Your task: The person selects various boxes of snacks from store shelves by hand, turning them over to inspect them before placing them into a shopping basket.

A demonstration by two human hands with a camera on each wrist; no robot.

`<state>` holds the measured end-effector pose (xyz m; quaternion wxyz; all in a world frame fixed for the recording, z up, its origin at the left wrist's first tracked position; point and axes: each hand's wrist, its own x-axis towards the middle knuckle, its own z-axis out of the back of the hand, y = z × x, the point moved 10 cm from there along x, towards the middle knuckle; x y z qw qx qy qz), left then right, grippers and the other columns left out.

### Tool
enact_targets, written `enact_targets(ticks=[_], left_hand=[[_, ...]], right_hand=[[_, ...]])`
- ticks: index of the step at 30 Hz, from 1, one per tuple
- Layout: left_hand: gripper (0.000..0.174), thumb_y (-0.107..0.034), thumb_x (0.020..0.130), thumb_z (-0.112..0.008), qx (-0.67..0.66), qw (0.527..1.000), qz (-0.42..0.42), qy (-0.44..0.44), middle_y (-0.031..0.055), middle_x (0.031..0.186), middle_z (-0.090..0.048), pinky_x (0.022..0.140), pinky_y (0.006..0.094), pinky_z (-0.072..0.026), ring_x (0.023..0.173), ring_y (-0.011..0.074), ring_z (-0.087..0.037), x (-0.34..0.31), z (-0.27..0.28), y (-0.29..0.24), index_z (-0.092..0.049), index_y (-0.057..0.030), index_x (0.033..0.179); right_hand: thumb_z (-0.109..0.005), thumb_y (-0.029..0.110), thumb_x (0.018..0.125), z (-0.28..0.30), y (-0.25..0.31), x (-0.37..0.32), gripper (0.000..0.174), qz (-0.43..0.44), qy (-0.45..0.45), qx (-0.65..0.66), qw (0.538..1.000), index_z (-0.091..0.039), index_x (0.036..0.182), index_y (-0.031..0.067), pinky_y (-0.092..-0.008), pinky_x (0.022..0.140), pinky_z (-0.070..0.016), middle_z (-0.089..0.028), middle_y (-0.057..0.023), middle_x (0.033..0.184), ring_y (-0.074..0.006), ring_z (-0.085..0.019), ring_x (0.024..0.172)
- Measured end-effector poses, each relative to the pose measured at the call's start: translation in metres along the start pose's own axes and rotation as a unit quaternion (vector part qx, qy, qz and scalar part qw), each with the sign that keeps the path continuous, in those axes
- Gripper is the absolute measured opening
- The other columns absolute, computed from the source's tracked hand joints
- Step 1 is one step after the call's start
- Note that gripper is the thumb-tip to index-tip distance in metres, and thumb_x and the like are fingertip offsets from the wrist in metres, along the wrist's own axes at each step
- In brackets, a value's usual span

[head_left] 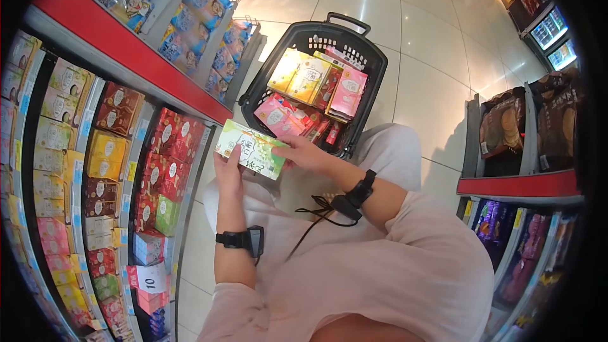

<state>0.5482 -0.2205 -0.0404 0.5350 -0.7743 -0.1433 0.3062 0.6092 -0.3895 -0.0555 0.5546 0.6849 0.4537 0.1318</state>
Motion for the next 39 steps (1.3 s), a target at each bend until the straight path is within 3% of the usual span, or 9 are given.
enact_targets(ticks=[5,11,14,18,22,24,27,29,39], left_hand=[[0.028,-0.019,0.094,-0.059,-0.022,0.999,-0.034,-0.032,0.0057,0.106,-0.065,0.071,0.0273,-0.0554,0.088,0.0145,-0.066,-0.002,0.007,-0.009,-0.050,-0.0064,0.118],[0.023,-0.024,0.096,-0.055,-0.022,0.999,-0.027,-0.036,0.0043,0.098,-0.066,0.063,0.0220,-0.0512,0.077,0.0103,-0.065,0.001,0.017,-0.005,-0.057,-0.0063,0.110],[0.025,-0.023,0.096,-0.055,-0.031,0.998,-0.038,-0.037,0.0040,0.098,-0.066,0.063,0.0223,-0.0500,0.080,0.0111,-0.064,-0.001,0.014,-0.009,-0.056,-0.0066,0.115],[0.029,-0.021,0.095,-0.055,0.039,0.999,-0.012,-0.014,0.0041,0.099,-0.067,0.068,0.0235,-0.0490,0.085,0.0123,-0.065,0.005,0.014,0.001,-0.055,-0.0070,0.121],[0.028,-0.017,0.096,-0.053,0.089,0.995,-0.030,0.033,0.0052,0.101,-0.067,0.072,0.0226,-0.0455,0.086,0.0117,-0.064,-0.002,-0.001,-0.005,-0.055,-0.0071,0.122],[0.028,-0.023,0.097,-0.052,0.128,0.989,-0.031,0.069,0.0047,0.098,-0.067,0.073,0.0247,-0.0466,0.088,0.0126,-0.064,-0.003,-0.006,-0.002,-0.057,-0.0064,0.118],[0.026,-0.022,0.097,-0.052,0.141,0.985,-0.036,0.087,0.0042,0.094,-0.068,0.073,0.0241,-0.0465,0.085,0.0117,-0.063,-0.002,-0.008,0.000,-0.059,-0.0057,0.116],[0.025,-0.021,0.097,-0.052,0.138,0.985,-0.042,0.090,0.0039,0.093,-0.068,0.072,0.0239,-0.0465,0.084,0.0114,-0.063,-0.003,-0.005,0.003,-0.059,-0.0053,0.115],[0.022,-0.019,0.098,-0.052,0.142,0.986,-0.031,0.078,0.0030,0.089,-0.067,0.070,0.0221,-0.0463,0.081,0.0095,-0.062,0.000,0.005,0.000,-0.062,-0.0048,0.111]], right_hand=[[-0.063,0.027,0.091,0.024,0.015,0.000,0.031,0.059,-0.104,0.037,0.992,-0.061,0.112,0.0038,-0.0205,0.057,-0.0440,-0.061,-0.0004,0.082,-0.0066,-0.054,0.065],[-0.062,0.020,0.092,0.042,0.015,0.003,0.023,0.092,-0.132,0.060,0.985,-0.062,0.109,0.0050,-0.0203,0.053,-0.0370,-0.054,0.0045,0.071,-0.0040,-0.049,0.060],[-0.067,0.022,0.088,0.028,0.035,-0.004,0.025,0.112,-0.077,-0.009,0.991,-0.061,0.104,0.0040,-0.0215,0.055,-0.0423,-0.058,0.0005,0.075,-0.0069,-0.055,0.065],[-0.069,0.022,0.086,0.053,0.059,-0.009,0.030,0.127,-0.105,-0.108,0.980,-0.060,0.107,0.0023,-0.0240,0.056,-0.0446,-0.060,-0.0017,0.077,-0.0081,-0.055,0.065],[-0.071,0.022,0.082,0.115,0.145,-0.048,0.036,0.212,-0.315,-0.350,0.856,-0.060,0.111,0.0035,-0.0317,0.062,-0.0491,-0.064,-0.0086,0.081,-0.0167,-0.061,0.067],[-0.070,0.023,0.081,0.150,0.176,-0.057,0.035,0.200,-0.399,-0.424,0.788,-0.061,0.110,0.0056,-0.0351,0.067,-0.0508,-0.066,-0.0137,0.086,-0.0246,-0.065,0.074],[-0.068,0.021,0.081,0.207,0.199,-0.044,0.033,0.238,-0.433,-0.468,0.732,-0.060,0.111,0.0075,-0.0395,0.073,-0.0514,-0.066,-0.0172,0.093,-0.0314,-0.066,0.084],[-0.064,0.019,0.081,0.259,0.191,-0.027,0.031,0.169,-0.485,-0.523,0.680,-0.060,0.110,0.0081,-0.0434,0.077,-0.0508,-0.066,-0.0185,0.094,-0.0360,-0.064,0.089],[-0.056,0.010,0.083,0.306,0.135,0.032,0.027,0.065,-0.467,-0.555,0.686,-0.059,0.109,0.0045,-0.0454,0.084,-0.0498,-0.066,-0.0202,0.101,-0.0377,-0.063,0.097]])
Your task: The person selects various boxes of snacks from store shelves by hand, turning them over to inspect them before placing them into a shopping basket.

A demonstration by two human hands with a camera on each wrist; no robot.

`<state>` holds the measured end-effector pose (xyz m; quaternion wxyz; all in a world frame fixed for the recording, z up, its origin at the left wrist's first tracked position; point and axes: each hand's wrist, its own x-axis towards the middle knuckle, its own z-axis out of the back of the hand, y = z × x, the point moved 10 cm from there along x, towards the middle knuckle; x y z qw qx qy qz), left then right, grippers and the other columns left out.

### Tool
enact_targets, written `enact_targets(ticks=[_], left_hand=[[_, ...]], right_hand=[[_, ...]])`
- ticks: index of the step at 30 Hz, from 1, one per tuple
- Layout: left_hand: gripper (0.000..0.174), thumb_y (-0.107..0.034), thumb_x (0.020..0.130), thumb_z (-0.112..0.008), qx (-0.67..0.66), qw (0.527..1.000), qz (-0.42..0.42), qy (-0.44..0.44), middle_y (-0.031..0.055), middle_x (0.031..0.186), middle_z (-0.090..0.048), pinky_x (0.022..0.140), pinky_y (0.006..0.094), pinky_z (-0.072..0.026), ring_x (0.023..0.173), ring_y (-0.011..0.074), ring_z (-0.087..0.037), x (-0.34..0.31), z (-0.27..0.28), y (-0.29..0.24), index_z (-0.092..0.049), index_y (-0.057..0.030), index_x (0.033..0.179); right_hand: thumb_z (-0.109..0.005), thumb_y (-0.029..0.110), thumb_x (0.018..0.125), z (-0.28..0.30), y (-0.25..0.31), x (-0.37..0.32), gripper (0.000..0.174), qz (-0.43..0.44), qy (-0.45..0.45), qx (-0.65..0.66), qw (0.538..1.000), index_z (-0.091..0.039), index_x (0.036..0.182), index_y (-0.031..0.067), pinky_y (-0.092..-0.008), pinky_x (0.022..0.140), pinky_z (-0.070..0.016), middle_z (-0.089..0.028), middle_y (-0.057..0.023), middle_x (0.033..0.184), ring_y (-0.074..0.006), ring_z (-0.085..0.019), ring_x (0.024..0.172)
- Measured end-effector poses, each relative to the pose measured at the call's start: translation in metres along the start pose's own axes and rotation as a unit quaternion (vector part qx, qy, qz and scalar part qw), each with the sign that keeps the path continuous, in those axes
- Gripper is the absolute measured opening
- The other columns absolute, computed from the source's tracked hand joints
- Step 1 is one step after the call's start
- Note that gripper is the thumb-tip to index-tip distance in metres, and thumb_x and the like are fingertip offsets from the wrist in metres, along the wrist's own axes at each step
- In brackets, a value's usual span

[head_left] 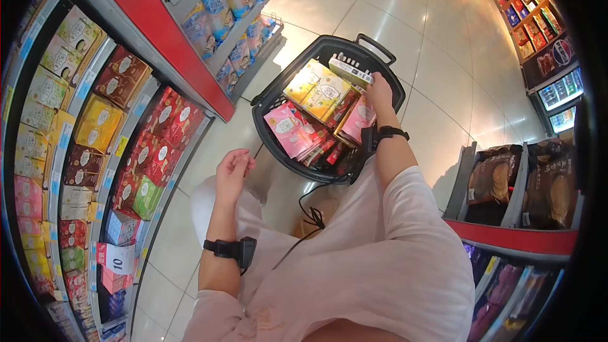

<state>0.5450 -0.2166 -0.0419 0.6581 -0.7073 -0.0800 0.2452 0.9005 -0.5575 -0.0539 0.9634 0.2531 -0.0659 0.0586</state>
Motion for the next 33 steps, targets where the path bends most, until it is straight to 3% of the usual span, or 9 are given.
enact_targets(ticks=[12,13,14,15,18,21,27,31,33], left_hand=[[0.020,-0.010,0.093,-0.056,0.024,0.999,-0.037,0.031,0.0050,0.087,-0.067,0.076,0.0257,-0.0495,0.083,0.0122,-0.063,0.004,-0.010,0.010,-0.061,-0.0023,0.111],[0.020,-0.012,0.093,-0.056,0.041,0.996,-0.076,0.028,0.0046,0.087,-0.068,0.075,0.0260,-0.0497,0.082,0.0123,-0.064,0.002,-0.011,0.008,-0.061,-0.0032,0.110],[0.020,-0.008,0.092,-0.055,0.055,0.995,-0.078,0.029,0.0043,0.088,-0.067,0.077,0.0267,-0.0503,0.084,0.0128,-0.063,0.001,-0.013,0.008,-0.061,-0.0029,0.110],[0.020,-0.007,0.092,-0.053,0.090,0.994,-0.065,0.018,0.0036,0.088,-0.067,0.078,0.0267,-0.0504,0.085,0.0124,-0.063,0.000,-0.009,0.011,-0.061,-0.0022,0.110],[0.018,-0.006,0.092,-0.056,0.059,0.996,-0.061,0.035,0.0040,0.087,-0.065,0.077,0.0262,-0.0495,0.084,0.0105,-0.062,0.002,-0.007,0.007,-0.059,-0.0002,0.108],[0.017,-0.007,0.093,-0.056,-0.007,0.995,-0.098,0.029,0.0041,0.087,-0.064,0.077,0.0263,-0.0495,0.084,0.0106,-0.061,-0.006,0.007,-0.012,-0.059,-0.0004,0.108],[0.019,-0.008,0.089,-0.055,0.116,0.983,-0.117,-0.075,0.0076,0.088,-0.066,0.074,0.0278,-0.0506,0.080,0.0127,-0.063,-0.027,0.108,-0.058,-0.061,-0.0020,0.106],[0.023,-0.019,0.087,-0.058,0.420,0.863,-0.187,-0.207,0.0148,0.094,-0.068,0.078,0.0348,-0.0515,0.085,0.0255,-0.066,-0.037,0.202,-0.151,-0.064,-0.0034,0.104],[0.027,-0.023,0.087,-0.060,0.337,0.902,-0.051,-0.266,0.0165,0.099,-0.067,0.082,0.0385,-0.0512,0.092,0.0313,-0.065,-0.042,0.248,-0.193,-0.064,-0.0026,0.104]], right_hand=[[-0.060,0.011,0.078,-0.047,-0.032,0.006,0.031,0.033,0.039,-0.082,0.995,-0.064,0.107,-0.0003,-0.0450,0.084,-0.0514,-0.066,-0.0236,0.105,-0.0380,-0.064,0.101],[-0.067,0.024,0.077,-0.028,-0.011,-0.021,0.048,-0.097,0.148,0.103,0.979,-0.059,0.118,0.0009,-0.0421,0.082,-0.0528,-0.064,-0.0176,0.113,-0.0291,-0.063,0.104],[-0.070,0.026,0.077,-0.008,0.035,-0.050,0.049,-0.095,0.185,0.339,0.918,-0.060,0.115,-0.0020,-0.0387,0.073,-0.0529,-0.066,-0.0134,0.106,-0.0231,-0.063,0.096],[-0.072,0.027,0.075,-0.015,0.047,-0.052,0.050,-0.084,0.224,0.347,0.907,-0.060,0.114,-0.0022,-0.0364,0.070,-0.0517,-0.068,-0.0122,0.100,-0.0218,-0.065,0.088],[-0.066,0.042,0.079,-0.062,-0.026,0.015,0.059,0.076,0.078,0.112,0.988,-0.060,0.110,-0.0077,-0.0484,0.086,-0.0470,-0.061,-0.0329,0.106,-0.0465,-0.059,0.102],[-0.064,0.037,0.080,-0.071,-0.035,0.025,0.064,0.025,0.121,0.055,0.991,-0.053,0.122,-0.0090,-0.0458,0.095,-0.0440,-0.058,-0.0321,0.113,-0.0454,-0.055,0.110],[-0.059,0.025,0.081,-0.067,-0.036,0.025,0.060,0.022,0.069,0.024,0.997,-0.049,0.130,-0.0070,-0.0440,0.098,-0.0430,-0.056,-0.0313,0.119,-0.0442,-0.054,0.113],[-0.058,0.024,0.082,-0.066,-0.032,0.023,0.060,0.006,0.077,0.007,0.997,-0.047,0.133,-0.0053,-0.0431,0.098,-0.0424,-0.054,-0.0295,0.121,-0.0422,-0.053,0.113],[-0.057,0.024,0.082,-0.068,-0.033,0.022,0.060,-0.002,0.077,0.014,0.997,-0.046,0.134,-0.0046,-0.0428,0.098,-0.0424,-0.053,-0.0284,0.121,-0.0418,-0.053,0.114]])
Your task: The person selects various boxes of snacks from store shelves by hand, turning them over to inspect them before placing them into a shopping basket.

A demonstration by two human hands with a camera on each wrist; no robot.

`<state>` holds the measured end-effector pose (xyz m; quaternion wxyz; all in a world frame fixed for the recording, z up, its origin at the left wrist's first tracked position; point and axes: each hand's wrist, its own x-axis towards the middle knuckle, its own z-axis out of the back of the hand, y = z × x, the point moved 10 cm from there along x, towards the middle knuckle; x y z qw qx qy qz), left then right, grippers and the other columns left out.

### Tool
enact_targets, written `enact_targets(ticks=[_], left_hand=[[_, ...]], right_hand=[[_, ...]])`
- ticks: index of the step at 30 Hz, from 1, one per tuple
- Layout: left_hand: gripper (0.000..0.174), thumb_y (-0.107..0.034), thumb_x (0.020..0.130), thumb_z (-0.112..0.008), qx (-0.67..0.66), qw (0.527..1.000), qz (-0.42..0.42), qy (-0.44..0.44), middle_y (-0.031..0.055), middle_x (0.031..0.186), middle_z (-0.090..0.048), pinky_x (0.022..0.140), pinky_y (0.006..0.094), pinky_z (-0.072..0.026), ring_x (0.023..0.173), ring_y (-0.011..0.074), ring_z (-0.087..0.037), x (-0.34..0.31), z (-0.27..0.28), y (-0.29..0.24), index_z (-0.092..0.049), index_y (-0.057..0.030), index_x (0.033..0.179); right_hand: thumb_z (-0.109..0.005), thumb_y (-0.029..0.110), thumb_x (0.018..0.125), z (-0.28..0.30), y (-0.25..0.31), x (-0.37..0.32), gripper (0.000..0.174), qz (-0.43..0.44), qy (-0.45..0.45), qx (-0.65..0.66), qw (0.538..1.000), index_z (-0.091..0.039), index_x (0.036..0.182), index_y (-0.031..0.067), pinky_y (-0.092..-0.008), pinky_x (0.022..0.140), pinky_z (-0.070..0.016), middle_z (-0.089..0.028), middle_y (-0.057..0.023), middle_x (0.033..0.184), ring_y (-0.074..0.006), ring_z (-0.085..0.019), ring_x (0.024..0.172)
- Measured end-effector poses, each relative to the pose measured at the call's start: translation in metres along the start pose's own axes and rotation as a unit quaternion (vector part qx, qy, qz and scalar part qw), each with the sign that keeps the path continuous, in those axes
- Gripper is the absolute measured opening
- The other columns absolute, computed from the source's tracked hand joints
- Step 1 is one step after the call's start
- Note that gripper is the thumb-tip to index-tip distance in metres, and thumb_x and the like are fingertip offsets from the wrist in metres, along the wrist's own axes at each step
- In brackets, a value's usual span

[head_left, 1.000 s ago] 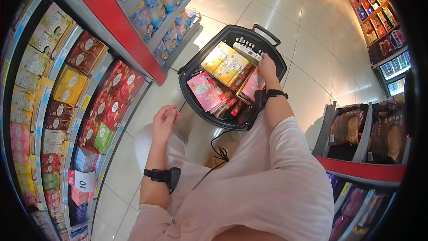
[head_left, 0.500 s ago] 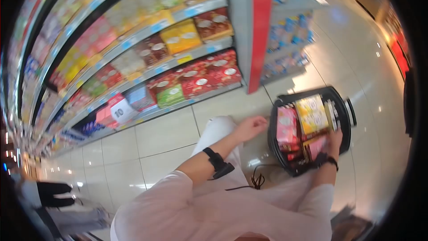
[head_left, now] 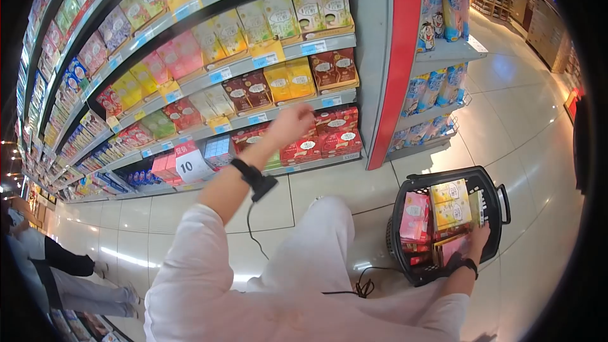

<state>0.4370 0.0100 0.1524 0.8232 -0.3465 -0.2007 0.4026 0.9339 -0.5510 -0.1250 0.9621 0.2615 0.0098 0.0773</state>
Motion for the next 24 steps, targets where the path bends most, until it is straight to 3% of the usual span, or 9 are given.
enact_targets(ticks=[2,6,11,16,20,21,22,23,24], left_hand=[[0.033,-0.024,0.086,-0.060,0.167,0.962,-0.154,-0.154,0.0192,0.109,-0.065,0.087,0.0413,-0.0498,0.101,0.0345,-0.062,0.046,0.063,-0.016,-0.061,-0.0018,0.110],[0.042,-0.018,0.084,-0.059,0.334,0.888,-0.174,-0.264,0.0212,0.120,-0.057,0.092,0.0436,-0.0475,0.112,0.0387,-0.054,0.101,0.147,-0.066,-0.052,-0.0007,0.122],[0.050,-0.010,0.080,-0.056,0.363,0.832,-0.233,-0.349,0.0211,0.119,-0.057,0.094,0.0460,-0.0463,0.111,0.0393,-0.054,0.166,0.205,-0.099,-0.049,-0.0012,0.128],[0.058,-0.014,0.082,-0.058,0.447,0.817,-0.188,-0.313,0.0200,0.131,-0.052,0.098,0.0450,-0.0452,0.120,0.0363,-0.051,0.203,0.207,-0.106,-0.044,-0.0050,0.137],[0.054,-0.015,0.082,-0.057,0.498,0.840,-0.047,-0.212,0.0225,0.128,-0.055,0.097,0.0465,-0.0455,0.117,0.0374,-0.054,0.222,0.207,-0.089,-0.047,-0.0060,0.134],[0.053,-0.015,0.082,-0.057,0.498,0.834,-0.081,-0.224,0.0231,0.127,-0.055,0.098,0.0468,-0.0448,0.117,0.0381,-0.054,0.232,0.216,-0.078,-0.048,-0.0055,0.133],[0.052,-0.015,0.082,-0.057,0.496,0.828,-0.122,-0.230,0.0238,0.126,-0.056,0.099,0.0470,-0.0441,0.116,0.0387,-0.054,0.251,0.226,-0.066,-0.049,-0.0050,0.132],[0.052,-0.016,0.083,-0.058,0.508,0.815,-0.139,-0.242,0.0236,0.126,-0.056,0.100,0.0476,-0.0431,0.117,0.0387,-0.054,0.251,0.228,-0.068,-0.049,-0.0038,0.132],[0.052,-0.018,0.083,-0.058,0.490,0.830,-0.118,-0.237,0.0225,0.127,-0.056,0.101,0.0468,-0.0421,0.118,0.0378,-0.053,0.239,0.225,-0.076,-0.049,-0.0027,0.132]], right_hand=[[-0.057,0.021,0.083,0.005,0.003,-0.003,0.057,-0.004,-0.019,0.001,1.000,-0.047,0.133,-0.0050,-0.0433,0.097,-0.0429,-0.054,-0.0281,0.120,-0.0428,-0.053,0.112],[-0.056,0.016,0.084,-0.004,-0.008,0.008,0.050,0.020,-0.046,-0.018,0.999,-0.051,0.130,-0.0036,-0.0436,0.094,-0.0444,-0.055,-0.0264,0.117,-0.0423,-0.055,0.107],[-0.052,0.006,0.083,0.004,0.011,-0.006,0.036,0.073,-0.070,-0.093,0.990,-0.060,0.118,0.0008,-0.0447,0.088,-0.0468,-0.056,-0.0235,0.107,-0.0400,-0.058,0.100],[-0.049,0.002,0.080,0.010,0.005,-0.005,0.032,0.025,-0.073,-0.093,0.993,-0.060,0.111,-0.0011,-0.0451,0.088,-0.0461,-0.058,-0.0211,0.109,-0.0398,-0.057,0.102],[-0.049,0.004,0.081,-0.012,0.006,-0.004,0.031,0.063,-0.005,-0.085,0.994,-0.060,0.110,-0.0008,-0.0457,0.091,-0.0442,-0.061,-0.0236,0.109,-0.0402,-0.057,0.105],[-0.049,0.005,0.084,-0.014,0.006,-0.004,0.029,0.065,-0.015,-0.052,0.996,-0.061,0.109,-0.0014,-0.0480,0.089,-0.0454,-0.062,-0.0253,0.106,-0.0419,-0.059,0.102],[-0.052,0.010,0.084,-0.019,0.009,-0.004,0.031,0.020,0.053,-0.058,0.997,-0.058,0.113,-0.0005,-0.0474,0.093,-0.0440,-0.061,-0.0232,0.112,-0.0398,-0.057,0.107],[-0.052,0.012,0.086,-0.017,0.023,-0.007,0.030,0.085,0.038,-0.062,0.994,-0.058,0.112,-0.0020,-0.0468,0.091,-0.0456,-0.061,-0.0245,0.109,-0.0409,-0.058,0.105],[-0.055,0.015,0.085,0.000,0.051,-0.020,0.030,0.061,0.059,-0.022,0.996,-0.060,0.108,-0.0033,-0.0466,0.087,-0.0474,-0.063,-0.0254,0.104,-0.0415,-0.060,0.101]])
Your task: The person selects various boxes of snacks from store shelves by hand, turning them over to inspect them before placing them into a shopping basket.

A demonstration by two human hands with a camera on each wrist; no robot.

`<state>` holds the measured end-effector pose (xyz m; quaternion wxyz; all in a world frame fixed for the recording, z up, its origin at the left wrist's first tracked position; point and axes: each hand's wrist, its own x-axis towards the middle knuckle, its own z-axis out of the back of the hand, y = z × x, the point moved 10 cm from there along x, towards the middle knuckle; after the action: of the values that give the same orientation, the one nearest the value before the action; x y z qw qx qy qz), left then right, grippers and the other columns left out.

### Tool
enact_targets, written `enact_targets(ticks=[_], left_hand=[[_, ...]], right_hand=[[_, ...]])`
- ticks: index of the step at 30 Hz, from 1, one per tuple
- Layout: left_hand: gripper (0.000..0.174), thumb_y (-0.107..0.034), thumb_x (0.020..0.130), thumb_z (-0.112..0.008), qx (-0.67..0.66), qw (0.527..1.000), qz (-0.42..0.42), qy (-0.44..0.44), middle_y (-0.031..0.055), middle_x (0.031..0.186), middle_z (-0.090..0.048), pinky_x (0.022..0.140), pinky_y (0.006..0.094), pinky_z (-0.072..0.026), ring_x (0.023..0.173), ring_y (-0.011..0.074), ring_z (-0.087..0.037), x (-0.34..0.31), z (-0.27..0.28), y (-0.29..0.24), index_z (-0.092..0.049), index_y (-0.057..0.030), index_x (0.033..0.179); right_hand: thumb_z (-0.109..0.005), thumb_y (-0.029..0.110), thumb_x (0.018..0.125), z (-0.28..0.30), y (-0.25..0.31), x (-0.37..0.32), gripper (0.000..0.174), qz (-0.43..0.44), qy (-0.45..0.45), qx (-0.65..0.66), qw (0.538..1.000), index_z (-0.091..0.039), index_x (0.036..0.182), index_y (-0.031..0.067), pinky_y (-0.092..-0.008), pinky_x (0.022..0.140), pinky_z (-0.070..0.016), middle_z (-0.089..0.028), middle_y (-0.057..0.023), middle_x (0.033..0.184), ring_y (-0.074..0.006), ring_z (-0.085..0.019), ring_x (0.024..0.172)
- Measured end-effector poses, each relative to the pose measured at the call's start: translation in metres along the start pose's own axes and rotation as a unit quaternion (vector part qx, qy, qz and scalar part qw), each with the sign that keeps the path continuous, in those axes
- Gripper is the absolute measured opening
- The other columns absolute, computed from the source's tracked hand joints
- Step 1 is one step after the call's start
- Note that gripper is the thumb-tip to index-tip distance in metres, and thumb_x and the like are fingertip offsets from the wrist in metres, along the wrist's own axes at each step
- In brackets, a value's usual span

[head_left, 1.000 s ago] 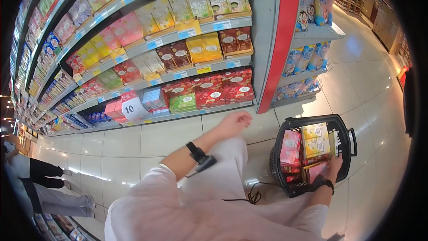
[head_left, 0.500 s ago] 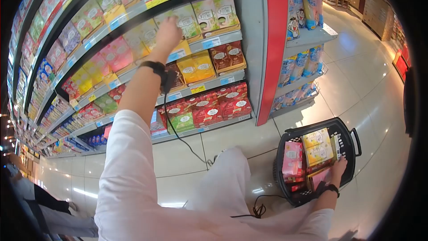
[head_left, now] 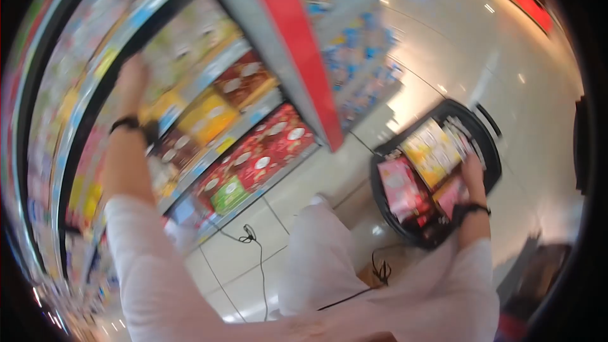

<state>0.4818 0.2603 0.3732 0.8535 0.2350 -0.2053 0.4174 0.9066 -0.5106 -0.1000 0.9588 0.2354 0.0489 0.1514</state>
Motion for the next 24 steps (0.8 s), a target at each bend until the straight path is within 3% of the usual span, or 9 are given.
enact_targets(ticks=[1,4,5,8,12,16,20,23,24], left_hand=[[0.044,-0.020,0.086,-0.057,0.034,0.990,-0.084,-0.109,0.0207,0.118,-0.061,0.095,0.0477,-0.0461,0.112,0.0372,-0.056,0.010,-0.015,0.017,-0.054,-0.0076,0.127],[0.051,-0.026,0.081,-0.069,0.075,0.990,-0.112,-0.041,0.0256,0.116,-0.059,0.094,0.0464,-0.0452,0.109,0.0406,-0.055,0.017,-0.010,0.006,-0.056,-0.0021,0.124],[0.049,-0.025,0.080,-0.070,0.053,0.980,-0.165,-0.097,0.0260,0.111,-0.059,0.091,0.0464,-0.0456,0.104,0.0420,-0.055,0.016,-0.007,0.010,-0.058,0.0013,0.120],[0.040,-0.018,0.087,-0.064,-0.098,0.979,-0.150,-0.101,0.0219,0.108,-0.056,0.089,0.0429,-0.0441,0.101,0.0404,-0.054,-0.021,0.039,-0.010,-0.055,0.0052,0.118],[0.035,-0.014,0.092,-0.060,-0.116,0.968,-0.167,-0.150,0.0201,0.115,-0.058,0.091,0.0402,-0.0452,0.106,0.0365,-0.056,-0.111,0.110,-0.065,-0.052,0.0038,0.122],[0.041,-0.014,0.093,-0.063,-0.309,0.945,-0.092,-0.062,0.0144,0.118,-0.059,0.082,0.0313,-0.0497,0.103,0.0190,-0.058,-0.204,0.122,-0.144,-0.050,0.0034,0.128],[0.030,-0.006,0.088,-0.064,-0.542,0.825,-0.080,0.136,0.0076,0.107,-0.059,0.086,0.0284,-0.0458,0.098,0.0152,-0.055,-0.283,0.087,-0.318,-0.055,0.0015,0.116],[0.034,-0.002,0.086,-0.066,-0.637,0.725,-0.135,0.225,0.0106,0.110,-0.059,0.087,0.0286,-0.0466,0.103,0.0154,-0.056,-0.325,0.060,-0.430,-0.054,0.0033,0.117],[0.033,0.000,0.086,-0.065,-0.724,0.618,-0.084,0.294,0.0094,0.111,-0.059,0.087,0.0272,-0.0462,0.104,0.0138,-0.056,-0.340,0.037,-0.460,-0.054,0.0024,0.117]], right_hand=[[-0.059,0.018,0.084,-0.009,-0.019,0.005,0.029,-0.012,-0.036,-0.013,0.999,-0.062,0.104,-0.0023,-0.0471,0.085,-0.0483,-0.064,-0.0254,0.101,-0.0419,-0.061,0.097],[-0.061,0.018,0.077,-0.016,-0.026,0.008,0.031,0.016,-0.054,-0.026,0.998,-0.064,0.103,0.0004,-0.0487,0.085,-0.0488,-0.065,-0.0241,0.100,-0.0406,-0.062,0.095],[-0.061,0.016,0.076,-0.019,-0.027,0.009,0.030,0.019,-0.048,-0.044,0.998,-0.063,0.102,0.0007,-0.0476,0.084,-0.0499,-0.065,-0.0242,0.098,-0.0400,-0.062,0.095],[-0.057,0.015,0.078,-0.016,-0.027,0.004,0.028,-0.026,-0.053,-0.068,0.996,-0.064,0.103,0.0035,-0.0479,0.084,-0.0510,-0.064,-0.0207,0.106,-0.0371,-0.062,0.100],[-0.055,0.014,0.079,0.001,-0.011,-0.008,0.027,-0.061,-0.049,-0.067,0.995,-0.064,0.103,0.0055,-0.0478,0.084,-0.0514,-0.063,-0.0185,0.107,-0.0348,-0.062,0.101],[-0.055,0.014,0.082,0.018,0.031,-0.007,0.022,0.024,-0.123,-0.059,0.990,-0.066,0.100,0.0067,-0.0446,0.083,-0.0511,-0.064,-0.0142,0.104,-0.0327,-0.063,0.098],[-0.057,0.021,0.086,0.059,0.151,-0.053,0.018,0.284,-0.097,0.136,0.944,-0.066,0.091,0.0056,-0.0413,0.080,-0.0504,-0.064,-0.0105,0.100,-0.0309,-0.062,0.093],[-0.059,0.024,0.088,0.087,0.194,-0.095,0.022,0.339,-0.119,0.241,0.902,-0.065,0.098,0.0057,-0.0393,0.081,-0.0505,-0.064,-0.0124,0.097,-0.0315,-0.062,0.093],[-0.059,0.025,0.089,0.096,0.198,-0.104,0.023,0.348,-0.140,0.274,0.885,-0.064,0.101,0.0056,-0.0388,0.082,-0.0504,-0.065,-0.0131,0.096,-0.0314,-0.062,0.094]])
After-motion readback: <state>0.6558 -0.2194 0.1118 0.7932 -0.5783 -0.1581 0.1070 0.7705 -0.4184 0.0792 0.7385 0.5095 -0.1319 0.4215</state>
